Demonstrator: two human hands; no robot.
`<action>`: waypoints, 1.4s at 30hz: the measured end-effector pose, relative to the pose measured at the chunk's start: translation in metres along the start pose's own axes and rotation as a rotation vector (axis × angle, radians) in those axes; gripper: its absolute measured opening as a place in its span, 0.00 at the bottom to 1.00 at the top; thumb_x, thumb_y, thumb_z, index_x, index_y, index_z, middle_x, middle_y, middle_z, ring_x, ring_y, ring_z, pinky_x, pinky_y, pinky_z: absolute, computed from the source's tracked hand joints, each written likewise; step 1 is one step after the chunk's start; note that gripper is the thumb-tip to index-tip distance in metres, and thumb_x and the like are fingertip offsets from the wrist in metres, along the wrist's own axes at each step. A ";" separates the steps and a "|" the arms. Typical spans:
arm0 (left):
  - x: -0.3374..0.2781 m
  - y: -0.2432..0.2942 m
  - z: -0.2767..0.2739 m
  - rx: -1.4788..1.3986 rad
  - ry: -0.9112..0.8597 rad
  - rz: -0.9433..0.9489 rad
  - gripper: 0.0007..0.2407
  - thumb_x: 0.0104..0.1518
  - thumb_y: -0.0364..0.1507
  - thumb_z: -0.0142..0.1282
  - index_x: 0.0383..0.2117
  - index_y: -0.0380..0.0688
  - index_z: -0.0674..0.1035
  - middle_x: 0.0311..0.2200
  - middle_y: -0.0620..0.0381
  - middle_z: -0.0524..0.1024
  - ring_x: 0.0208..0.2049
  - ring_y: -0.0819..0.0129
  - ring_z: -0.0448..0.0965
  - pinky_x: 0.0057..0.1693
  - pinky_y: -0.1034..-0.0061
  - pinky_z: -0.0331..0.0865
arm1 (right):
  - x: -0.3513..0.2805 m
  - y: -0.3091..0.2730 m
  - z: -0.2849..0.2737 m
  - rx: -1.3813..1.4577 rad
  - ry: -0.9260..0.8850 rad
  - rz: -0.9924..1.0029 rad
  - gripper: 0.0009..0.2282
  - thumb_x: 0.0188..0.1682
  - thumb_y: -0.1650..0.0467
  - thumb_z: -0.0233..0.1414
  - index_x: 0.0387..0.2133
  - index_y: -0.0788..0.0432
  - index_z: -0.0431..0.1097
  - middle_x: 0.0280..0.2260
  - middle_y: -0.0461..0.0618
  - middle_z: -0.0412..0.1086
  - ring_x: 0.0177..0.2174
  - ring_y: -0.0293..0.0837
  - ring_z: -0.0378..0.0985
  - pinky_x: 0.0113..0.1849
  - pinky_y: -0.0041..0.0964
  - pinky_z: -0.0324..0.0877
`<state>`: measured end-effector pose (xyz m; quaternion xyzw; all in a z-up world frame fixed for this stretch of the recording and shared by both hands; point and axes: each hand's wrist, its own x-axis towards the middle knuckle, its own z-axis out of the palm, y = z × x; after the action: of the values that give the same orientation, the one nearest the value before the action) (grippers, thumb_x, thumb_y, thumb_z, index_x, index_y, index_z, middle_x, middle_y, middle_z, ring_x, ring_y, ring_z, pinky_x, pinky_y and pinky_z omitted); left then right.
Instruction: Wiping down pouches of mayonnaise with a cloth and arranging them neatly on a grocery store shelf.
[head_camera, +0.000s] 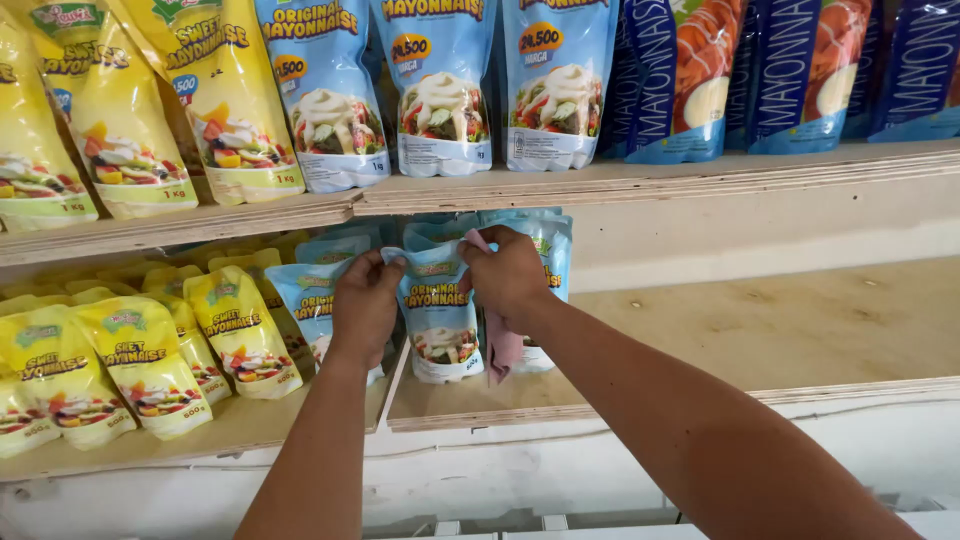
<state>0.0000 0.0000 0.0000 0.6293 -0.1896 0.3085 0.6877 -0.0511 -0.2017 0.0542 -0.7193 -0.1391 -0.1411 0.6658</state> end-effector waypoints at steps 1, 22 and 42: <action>0.002 -0.003 0.001 -0.002 0.001 0.002 0.12 0.58 0.29 0.59 0.46 0.39 0.81 0.37 0.64 0.80 0.36 0.79 0.73 0.46 0.82 0.67 | 0.002 0.001 -0.001 -0.002 -0.001 -0.002 0.16 0.49 0.67 0.55 0.49 0.62 0.71 0.20 0.53 0.75 0.18 0.40 0.74 0.23 0.38 0.66; -0.042 0.021 0.022 0.147 0.172 0.027 0.22 0.55 0.34 0.65 0.53 0.36 0.76 0.38 0.54 0.82 0.36 0.73 0.78 0.44 0.77 0.72 | -0.014 0.006 -0.026 0.048 0.136 -0.069 0.14 0.45 0.68 0.61 0.42 0.61 0.71 0.26 0.48 0.75 0.19 0.36 0.73 0.23 0.36 0.68; -0.119 0.008 0.031 0.781 0.025 -0.150 0.28 0.41 0.34 0.71 0.51 0.44 0.74 0.42 0.50 0.82 0.44 0.54 0.84 0.51 0.63 0.76 | -0.071 0.085 -0.096 -1.204 -0.075 0.123 0.19 0.46 0.55 0.52 0.42 0.53 0.75 0.45 0.52 0.74 0.46 0.53 0.78 0.47 0.50 0.74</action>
<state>-0.0888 -0.0523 -0.0673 0.8519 -0.0031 0.3138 0.4194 -0.0855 -0.3047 -0.0450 -0.9808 -0.0162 -0.1308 0.1437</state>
